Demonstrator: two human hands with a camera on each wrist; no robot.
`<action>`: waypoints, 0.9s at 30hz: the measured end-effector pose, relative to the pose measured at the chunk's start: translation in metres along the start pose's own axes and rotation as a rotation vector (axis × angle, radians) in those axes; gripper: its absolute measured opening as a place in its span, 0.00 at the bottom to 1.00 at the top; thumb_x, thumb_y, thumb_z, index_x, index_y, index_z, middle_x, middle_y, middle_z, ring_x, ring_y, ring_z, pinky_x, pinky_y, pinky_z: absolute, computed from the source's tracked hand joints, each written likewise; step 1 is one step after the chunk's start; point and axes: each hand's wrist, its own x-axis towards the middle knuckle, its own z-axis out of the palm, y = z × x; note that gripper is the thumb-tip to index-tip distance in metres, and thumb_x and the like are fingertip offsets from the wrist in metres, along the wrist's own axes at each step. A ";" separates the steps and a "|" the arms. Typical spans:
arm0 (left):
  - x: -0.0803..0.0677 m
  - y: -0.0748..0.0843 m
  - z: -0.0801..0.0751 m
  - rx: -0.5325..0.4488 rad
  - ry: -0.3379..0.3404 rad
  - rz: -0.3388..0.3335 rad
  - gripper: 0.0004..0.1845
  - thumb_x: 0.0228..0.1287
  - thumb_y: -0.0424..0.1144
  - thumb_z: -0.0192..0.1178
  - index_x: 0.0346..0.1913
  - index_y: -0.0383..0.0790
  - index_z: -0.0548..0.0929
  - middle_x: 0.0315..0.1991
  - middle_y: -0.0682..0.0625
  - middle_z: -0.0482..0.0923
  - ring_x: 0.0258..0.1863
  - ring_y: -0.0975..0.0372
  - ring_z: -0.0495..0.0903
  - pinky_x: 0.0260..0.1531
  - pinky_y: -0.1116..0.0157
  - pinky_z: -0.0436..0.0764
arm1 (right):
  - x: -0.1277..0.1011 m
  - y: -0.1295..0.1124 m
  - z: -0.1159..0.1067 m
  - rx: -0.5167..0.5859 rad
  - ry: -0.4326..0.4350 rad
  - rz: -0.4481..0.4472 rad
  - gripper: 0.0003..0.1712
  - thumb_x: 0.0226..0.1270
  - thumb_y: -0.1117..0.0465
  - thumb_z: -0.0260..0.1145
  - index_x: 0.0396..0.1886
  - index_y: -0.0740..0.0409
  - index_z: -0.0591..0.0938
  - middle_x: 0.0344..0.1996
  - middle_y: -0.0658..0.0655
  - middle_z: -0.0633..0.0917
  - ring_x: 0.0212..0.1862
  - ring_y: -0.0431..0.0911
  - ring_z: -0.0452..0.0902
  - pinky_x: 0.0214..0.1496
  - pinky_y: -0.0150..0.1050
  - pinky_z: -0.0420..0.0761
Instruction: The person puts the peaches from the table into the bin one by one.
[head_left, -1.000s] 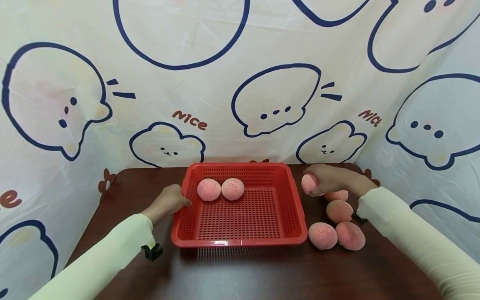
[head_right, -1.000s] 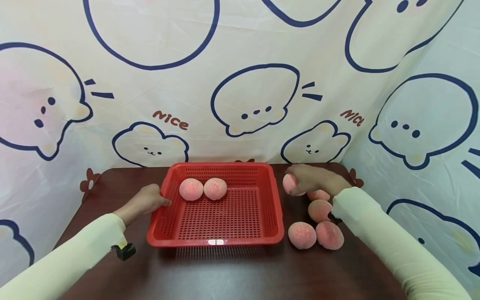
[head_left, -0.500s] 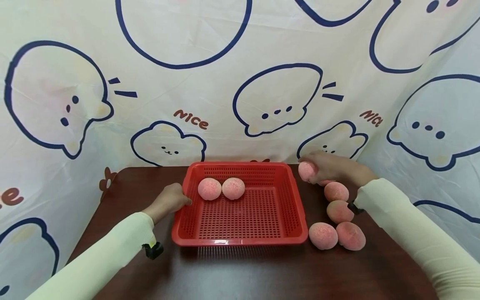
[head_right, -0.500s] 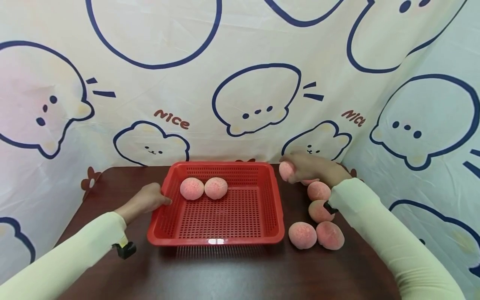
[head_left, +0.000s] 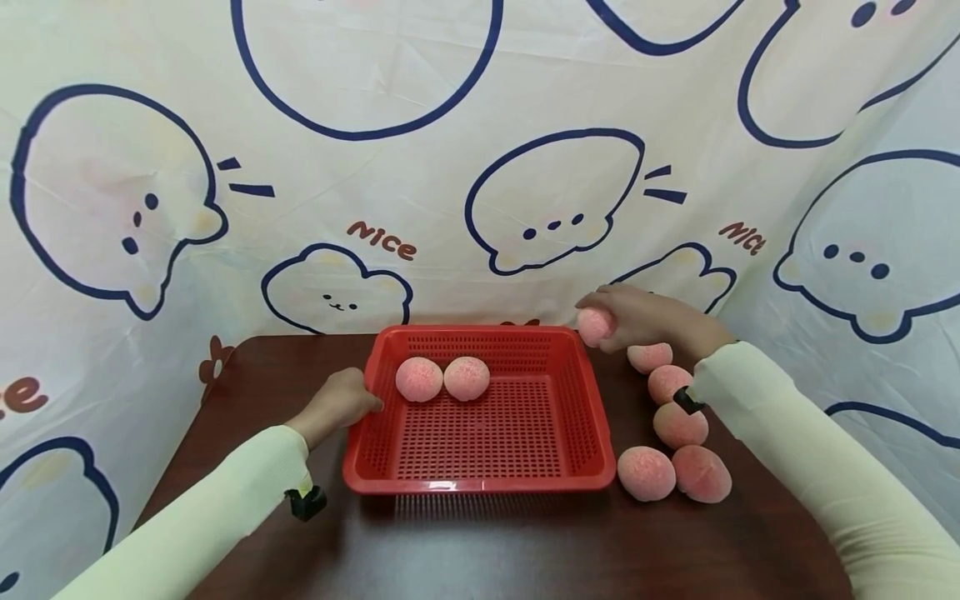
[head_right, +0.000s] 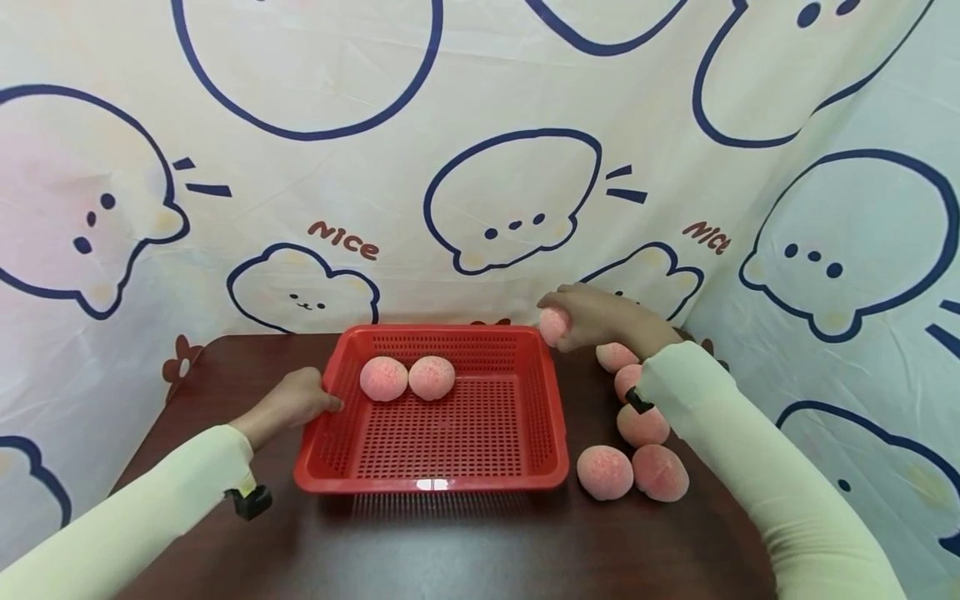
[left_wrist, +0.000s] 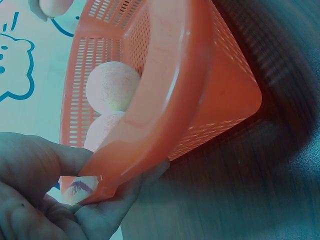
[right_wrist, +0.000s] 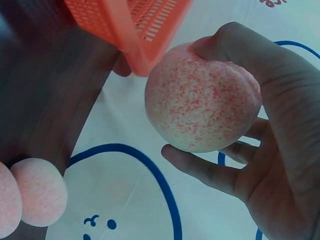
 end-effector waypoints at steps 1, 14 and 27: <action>0.000 0.000 0.000 -0.001 0.000 0.001 0.19 0.62 0.26 0.64 0.55 0.22 0.76 0.40 0.34 0.87 0.32 0.50 0.91 0.39 0.51 0.91 | 0.001 -0.002 0.000 0.016 0.000 -0.003 0.31 0.57 0.46 0.77 0.61 0.36 0.80 0.51 0.45 0.86 0.49 0.45 0.83 0.55 0.50 0.86; -0.007 -0.002 0.002 -0.027 -0.002 0.001 0.18 0.62 0.26 0.64 0.54 0.23 0.77 0.38 0.36 0.88 0.30 0.52 0.91 0.38 0.52 0.91 | 0.017 -0.021 0.002 -0.008 -0.046 -0.013 0.33 0.59 0.49 0.76 0.65 0.45 0.78 0.54 0.48 0.84 0.53 0.47 0.81 0.58 0.49 0.84; -0.004 0.000 0.001 -0.016 0.009 0.006 0.19 0.62 0.27 0.64 0.55 0.24 0.77 0.40 0.36 0.88 0.31 0.53 0.91 0.40 0.52 0.91 | 0.028 -0.033 0.003 -0.079 -0.056 0.004 0.34 0.64 0.49 0.73 0.68 0.49 0.75 0.58 0.53 0.81 0.56 0.49 0.78 0.56 0.49 0.86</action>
